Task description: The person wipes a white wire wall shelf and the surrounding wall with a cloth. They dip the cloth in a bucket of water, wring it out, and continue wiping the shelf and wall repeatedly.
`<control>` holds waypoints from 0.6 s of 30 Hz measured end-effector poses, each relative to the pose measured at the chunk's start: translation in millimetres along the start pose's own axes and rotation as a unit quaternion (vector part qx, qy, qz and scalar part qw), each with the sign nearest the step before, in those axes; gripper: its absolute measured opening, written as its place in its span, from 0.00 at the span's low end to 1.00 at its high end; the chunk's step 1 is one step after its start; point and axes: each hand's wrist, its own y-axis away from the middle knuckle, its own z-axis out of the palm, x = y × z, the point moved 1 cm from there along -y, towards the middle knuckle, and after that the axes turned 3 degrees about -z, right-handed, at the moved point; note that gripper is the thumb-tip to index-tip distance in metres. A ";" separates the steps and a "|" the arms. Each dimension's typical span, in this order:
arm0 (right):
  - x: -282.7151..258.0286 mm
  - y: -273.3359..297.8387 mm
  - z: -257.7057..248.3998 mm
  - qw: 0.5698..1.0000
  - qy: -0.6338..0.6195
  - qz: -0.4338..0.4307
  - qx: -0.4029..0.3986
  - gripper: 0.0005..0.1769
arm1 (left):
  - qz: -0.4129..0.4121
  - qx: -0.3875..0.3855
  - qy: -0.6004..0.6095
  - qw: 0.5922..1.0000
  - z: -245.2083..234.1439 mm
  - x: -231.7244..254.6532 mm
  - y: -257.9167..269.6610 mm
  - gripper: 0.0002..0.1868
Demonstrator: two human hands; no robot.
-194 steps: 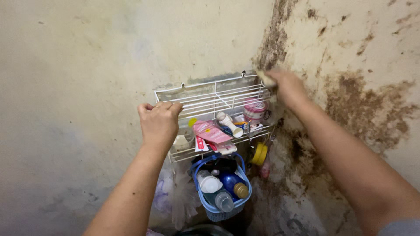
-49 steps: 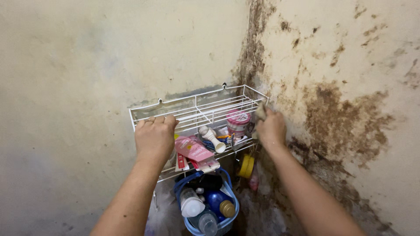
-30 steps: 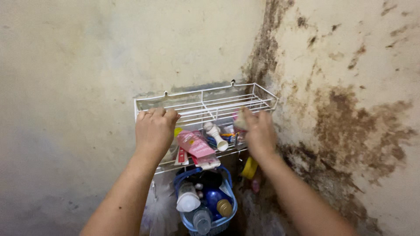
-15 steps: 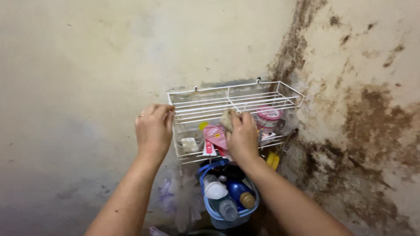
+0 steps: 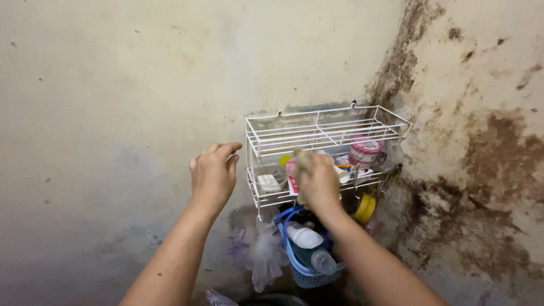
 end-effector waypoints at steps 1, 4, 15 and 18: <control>10.7 3.0 3.5 0.977 -0.165 0.138 0.010 0.19 | -0.006 -0.005 0.003 1.000 -3.3 -4.1 1.4 0.11; 31.6 2.5 26.3 0.733 -0.520 0.437 0.019 0.19 | -0.020 -0.022 0.006 1.000 -10.3 -13.4 5.9 0.11; 8.3 7.3 144.3 0.403 -0.773 0.483 -0.081 0.21 | -0.039 -0.064 0.004 0.997 -35.2 -32.2 20.9 0.12; 23.2 6.1 166.8 0.385 -0.766 0.511 -0.057 0.19 | -0.042 -0.077 0.005 0.996 -42.7 -39.9 24.7 0.11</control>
